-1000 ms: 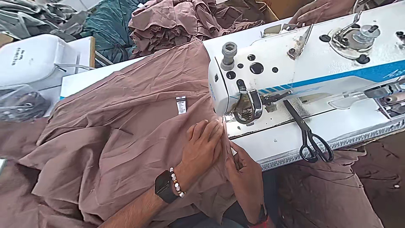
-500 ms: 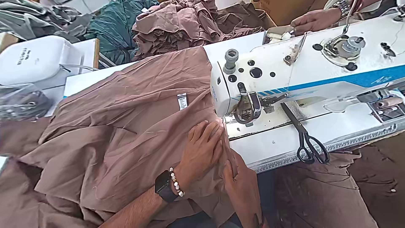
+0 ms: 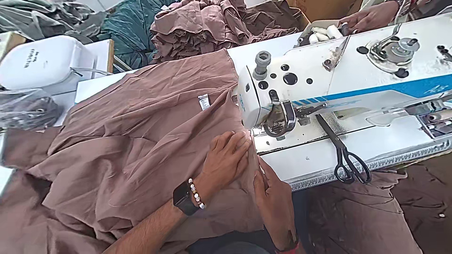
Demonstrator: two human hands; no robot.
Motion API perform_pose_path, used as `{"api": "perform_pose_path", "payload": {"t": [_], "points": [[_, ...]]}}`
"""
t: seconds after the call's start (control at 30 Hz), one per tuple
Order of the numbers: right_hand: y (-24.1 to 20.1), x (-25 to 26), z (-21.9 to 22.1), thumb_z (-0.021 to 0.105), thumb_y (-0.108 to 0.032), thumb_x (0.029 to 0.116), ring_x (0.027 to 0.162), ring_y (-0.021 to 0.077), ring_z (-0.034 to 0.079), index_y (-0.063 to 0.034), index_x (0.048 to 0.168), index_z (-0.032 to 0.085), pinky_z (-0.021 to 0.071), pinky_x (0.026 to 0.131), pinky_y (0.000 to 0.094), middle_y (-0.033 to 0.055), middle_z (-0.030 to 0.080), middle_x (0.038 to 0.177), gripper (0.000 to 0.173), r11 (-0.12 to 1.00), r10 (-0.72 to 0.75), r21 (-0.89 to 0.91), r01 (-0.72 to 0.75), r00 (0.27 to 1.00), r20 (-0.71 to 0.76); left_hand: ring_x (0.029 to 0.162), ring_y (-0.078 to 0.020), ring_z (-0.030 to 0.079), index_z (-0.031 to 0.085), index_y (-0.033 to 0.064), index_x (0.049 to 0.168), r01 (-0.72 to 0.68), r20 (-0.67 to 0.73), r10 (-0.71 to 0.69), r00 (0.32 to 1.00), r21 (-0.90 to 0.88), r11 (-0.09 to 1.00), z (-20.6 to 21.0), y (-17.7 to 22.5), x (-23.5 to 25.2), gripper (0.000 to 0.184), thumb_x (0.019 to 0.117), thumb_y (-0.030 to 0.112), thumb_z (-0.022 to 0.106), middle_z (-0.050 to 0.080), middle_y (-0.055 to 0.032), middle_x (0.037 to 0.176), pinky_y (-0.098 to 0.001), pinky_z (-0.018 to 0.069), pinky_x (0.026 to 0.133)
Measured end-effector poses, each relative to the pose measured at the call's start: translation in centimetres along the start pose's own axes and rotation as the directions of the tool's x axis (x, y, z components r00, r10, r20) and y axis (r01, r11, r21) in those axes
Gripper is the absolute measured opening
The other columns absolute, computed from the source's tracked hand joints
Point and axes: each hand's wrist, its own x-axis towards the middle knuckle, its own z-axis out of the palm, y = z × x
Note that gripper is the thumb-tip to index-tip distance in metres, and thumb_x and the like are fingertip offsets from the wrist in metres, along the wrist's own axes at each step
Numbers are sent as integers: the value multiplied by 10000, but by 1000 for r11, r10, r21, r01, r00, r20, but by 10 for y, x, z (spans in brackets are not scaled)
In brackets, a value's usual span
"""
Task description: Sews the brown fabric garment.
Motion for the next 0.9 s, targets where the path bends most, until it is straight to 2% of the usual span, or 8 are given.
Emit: {"api": "perform_pose_path", "payload": {"t": [0.07,0.13,0.2,0.33,0.47,0.63,0.77,0.9], "points": [[0,1,3,531,-173,966,399,57,450,-47,1362,666,414,390,272,-46,588,573,436,1000,2,-19,-2,1000,8,1330,-268,510,649,283,1368,-11,-18,12,1000,43,999,-1,1,2,381,1043,344,460,612,-14,1412,-475,383,1082],[1,2,4,530,-181,962,404,68,473,-59,1377,660,430,397,289,-41,607,577,451,999,7,-47,-6,1000,12,1326,-294,532,646,253,1374,63,-26,-61,998,85,994,-1,17,-2,400,1027,318,458,626,-29,1407,-490,403,1083],[2,2,3,528,-192,969,406,68,468,-62,1378,660,430,398,287,-50,594,572,449,998,4,-63,-3,1000,13,1342,-295,513,611,251,1420,118,8,-119,993,44,992,0,24,-6,429,1036,319,432,591,-35,1450,-488,397,1101],[1,2,1,551,-174,941,397,59,441,-60,1369,666,407,388,282,-60,557,543,458,998,-4,-70,5,1000,17,1334,-267,505,628,298,1397,22,8,-22,1000,14,1000,1,4,-2,405,1047,356,433,603,-12,1422,-461,393,1069],[-1,7,3,556,-170,918,406,73,442,-79,1371,674,407,397,289,-57,540,540,477,995,4,-98,-3,1000,5,1333,-279,505,621,289,1407,100,0,-100,995,77,992,1,18,-6,427,1038,356,415,590,-16,1445,-472,375,1094],[-2,8,-1,590,-189,892,439,53,418,-115,1369,681,382,416,269,-92,499,564,491,995,62,-78,-59,997,45,1306,-265,511,656,287,1359,-14,-34,15,999,38,999,2,1,2,382,1043,362,456,616,-22,1388,-453,381,1075],[-3,6,-1,581,-200,890,445,48,449,-117,1350,693,409,419,266,-86,541,580,480,995,75,-73,-71,996,48,1316,-286,516,639,271,1376,91,7,-92,996,81,993,-1,19,-5,404,1038,342,429,588,-34,1443,-468,395,1071],[-4,1,-7,593,-204,892,448,32,429,-98,1351,688,392,415,243,-98,524,581,481,997,63,-50,-60,996,60,1313,-287,509,666,277,1338,20,-3,-20,1000,14,1000,0,4,-3,381,1049,369,434,593,-39,1429,-470,376,1075]]}}
